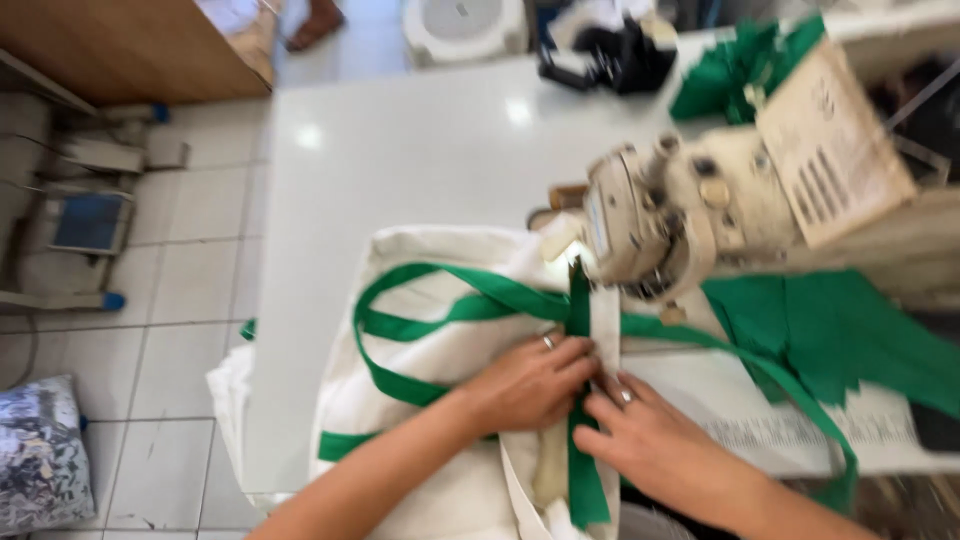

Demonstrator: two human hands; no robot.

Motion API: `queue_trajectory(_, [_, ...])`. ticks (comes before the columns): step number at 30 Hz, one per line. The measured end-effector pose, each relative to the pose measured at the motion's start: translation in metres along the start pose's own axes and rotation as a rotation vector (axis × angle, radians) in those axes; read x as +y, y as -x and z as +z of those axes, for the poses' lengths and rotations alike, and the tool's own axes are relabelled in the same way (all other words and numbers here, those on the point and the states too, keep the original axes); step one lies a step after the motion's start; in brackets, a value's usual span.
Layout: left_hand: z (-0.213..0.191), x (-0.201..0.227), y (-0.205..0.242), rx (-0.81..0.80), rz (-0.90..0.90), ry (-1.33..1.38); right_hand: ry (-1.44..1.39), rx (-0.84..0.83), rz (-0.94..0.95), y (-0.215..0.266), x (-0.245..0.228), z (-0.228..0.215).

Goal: Sewing green fabric straps onto a white tote bag using an industrial sewing machine.

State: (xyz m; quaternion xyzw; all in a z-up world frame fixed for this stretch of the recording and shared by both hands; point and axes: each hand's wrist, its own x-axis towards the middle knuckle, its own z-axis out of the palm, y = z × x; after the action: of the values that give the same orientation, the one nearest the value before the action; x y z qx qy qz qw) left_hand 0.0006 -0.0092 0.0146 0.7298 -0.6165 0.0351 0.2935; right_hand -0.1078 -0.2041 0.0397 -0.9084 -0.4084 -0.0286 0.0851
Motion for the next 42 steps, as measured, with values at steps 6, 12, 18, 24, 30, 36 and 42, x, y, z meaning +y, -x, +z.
queue_trajectory(6, [0.006, -0.003, 0.001, 0.082, 0.012, 0.132, 0.052, -0.039, -0.048, 0.019, 0.019, 0.065])
queue_trajectory(12, [0.001, -0.004, -0.001, 0.028, -0.008, 0.182, 0.031, -0.024, 0.015, 0.034, 0.026, 0.091])
queue_trajectory(18, [0.017, -0.015, -0.001, -0.044, -0.004, 0.099, -0.099, -0.074, 0.063, 0.039, 0.028, 0.085])
queue_trajectory(24, [0.021, 0.007, -0.001, -0.164, -0.082, -0.186, -0.145, -0.087, 0.078, 0.038, 0.032, 0.082])
queue_trajectory(30, [0.037, 0.026, 0.014, -0.160, -0.124, -0.251, -0.211, -0.192, 0.058, 0.038, 0.032, 0.072])
queue_trajectory(36, [0.005, 0.043, 0.019, -0.356, -0.146, 0.008, -0.228, -0.210, 0.040, 0.037, 0.025, 0.059])
queue_trajectory(42, [0.031, 0.044, 0.037, -0.056, -0.007, -0.068, -0.117, 0.063, 0.018, 0.036, 0.009, 0.023])
